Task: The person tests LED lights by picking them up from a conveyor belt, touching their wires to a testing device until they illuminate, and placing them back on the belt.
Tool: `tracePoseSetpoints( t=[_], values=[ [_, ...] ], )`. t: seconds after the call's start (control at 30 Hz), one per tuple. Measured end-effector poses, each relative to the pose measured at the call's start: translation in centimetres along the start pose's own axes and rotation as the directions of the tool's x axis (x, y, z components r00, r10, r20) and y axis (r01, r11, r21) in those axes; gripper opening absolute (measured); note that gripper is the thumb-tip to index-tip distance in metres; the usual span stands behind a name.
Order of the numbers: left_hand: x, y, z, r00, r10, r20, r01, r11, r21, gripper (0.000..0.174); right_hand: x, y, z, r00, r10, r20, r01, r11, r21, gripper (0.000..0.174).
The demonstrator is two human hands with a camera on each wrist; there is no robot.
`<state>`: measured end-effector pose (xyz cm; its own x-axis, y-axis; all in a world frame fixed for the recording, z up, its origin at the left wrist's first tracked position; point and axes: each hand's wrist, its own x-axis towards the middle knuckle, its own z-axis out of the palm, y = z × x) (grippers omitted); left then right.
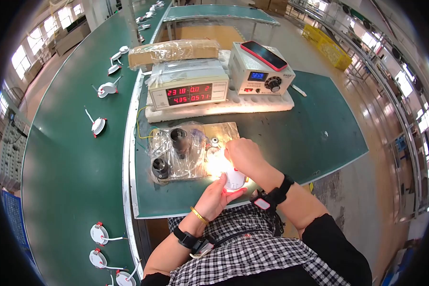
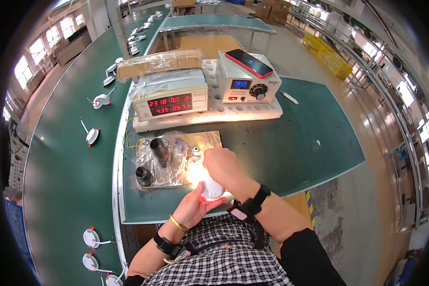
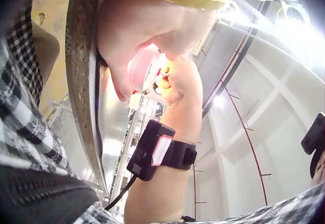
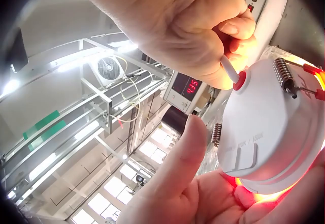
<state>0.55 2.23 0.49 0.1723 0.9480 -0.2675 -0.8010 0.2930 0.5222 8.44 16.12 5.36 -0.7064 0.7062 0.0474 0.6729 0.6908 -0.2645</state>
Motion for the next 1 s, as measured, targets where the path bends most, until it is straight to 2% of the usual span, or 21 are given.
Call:
tracePoseSetpoints(
  t=[0.33,0.4,0.47,0.5,0.53,0.57,0.6,0.63,0.7,0.73,0.77,0.8,0.83,0.9,0.97,1.0],
  values=[
    [0.5,-0.2,-0.4,1.0,0.002,-0.007,-0.002,1.0,0.015,0.056,0.2,0.4,0.5,0.999,0.027,0.024,-0.027,0.999,0.017,0.017],
    [0.5,-0.3,-0.8,1.0,0.002,0.006,-0.002,0.999,0.033,0.055,0.1,0.6,0.7,0.999,0.03,-0.018,-0.03,0.999,0.011,0.021],
    [-0.5,0.0,-1.3,1.0,0.014,-0.006,-0.013,0.995,0.103,0.053,0.1,0.4,0.5,0.999,0.034,0.033,-0.038,0.992,0.121,0.025],
    [-1.5,0.7,-1.3,0.999,0.025,-0.021,-0.022,0.989,0.146,0.051,-0.1,0.1,-0.1,0.997,-0.07,-0.038,0.079,0.948,0.309,0.026],
    [-3.3,2.0,-1.7,0.996,0.052,-0.079,-0.036,0.981,0.192,0.049,-0.8,-0.6,-1.4,0.993,-0.109,-0.047,0.117,0.825,0.553,0.03],
    [-5.4,3.5,-2.2,0.989,0.07,-0.13,-0.038,0.972,0.233,0.047,-1.2,-1.1,-2.3,0.997,-0.06,0.058,0.004,0.729,0.685,0.029],
    [-7.7,5.3,-3.0,0.956,0.19,-0.223,-0.108,0.936,0.335,0.043,-1.7,-1.3,-3.1,0.984,-0.019,0.176,-0.127,0.615,0.778,0.028],
    [-10.2,7.5,-4.0,0.904,0.305,-0.298,-0.154,0.885,0.44,0.04,-2.2,-1.4,-3.6,0.987,-0.003,0.158,-0.127,0.575,0.808,0.027],
    [-16.1,12.9,-6.2,0.757,0.411,-0.508,0.131,0.666,0.734,0.037,-3.0,-0.7,-4.0,0.991,-0.009,0.136,-0.111,0.529,0.842,0.026],
    [-18.6,14.2,-8.9,0.726,0.506,-0.466,0.024,0.658,0.753,0.036,-3.2,-0.1,-4.0,0.988,0.029,0.152,-0.144,0.529,0.836,0.025],
    [-21.4,16.3,-10.8,0.664,0.525,-0.533,0.248,0.518,0.819,0.036,-3.4,0.5,-4.0,0.983,0.069,0.169,-0.179,0.528,0.83,0.025],
    [-23.6,18.2,-12.0,0.618,0.507,-0.601,0.423,0.43,0.798,0.04,-3.6,0.9,-4.0,0.985,0.05,0.164,-0.165,0.528,0.833,0.025],
    [-24.6,20.2,-11.5,0.524,0.54,-0.659,0.684,0.196,0.703,0.044,-3.7,1.3,-4.0,0.982,0.077,0.171,-0.185,0.53,0.827,0.025],
    [-25.0,23.0,-13.7,0.44,0.682,-0.585,0.773,0.043,0.633,0.054,-3.6,1.9,-3.2,0.981,0.09,0.17,-0.192,0.535,0.823,0.025],
    [-22.9,25.9,-15.5,0.378,0.817,-0.434,0.725,0.03,0.688,0.055,-3.4,2.3,-2.3,0.979,0.132,0.158,-0.205,0.538,0.818,0.024],
    [-21.2,27.5,-16.4,0.373,0.839,-0.396,0.695,0.03,0.719,0.056,-3.3,2.3,-2.2,0.978,0.139,0.157,-0.208,0.551,0.808,0.023]
  ],
)
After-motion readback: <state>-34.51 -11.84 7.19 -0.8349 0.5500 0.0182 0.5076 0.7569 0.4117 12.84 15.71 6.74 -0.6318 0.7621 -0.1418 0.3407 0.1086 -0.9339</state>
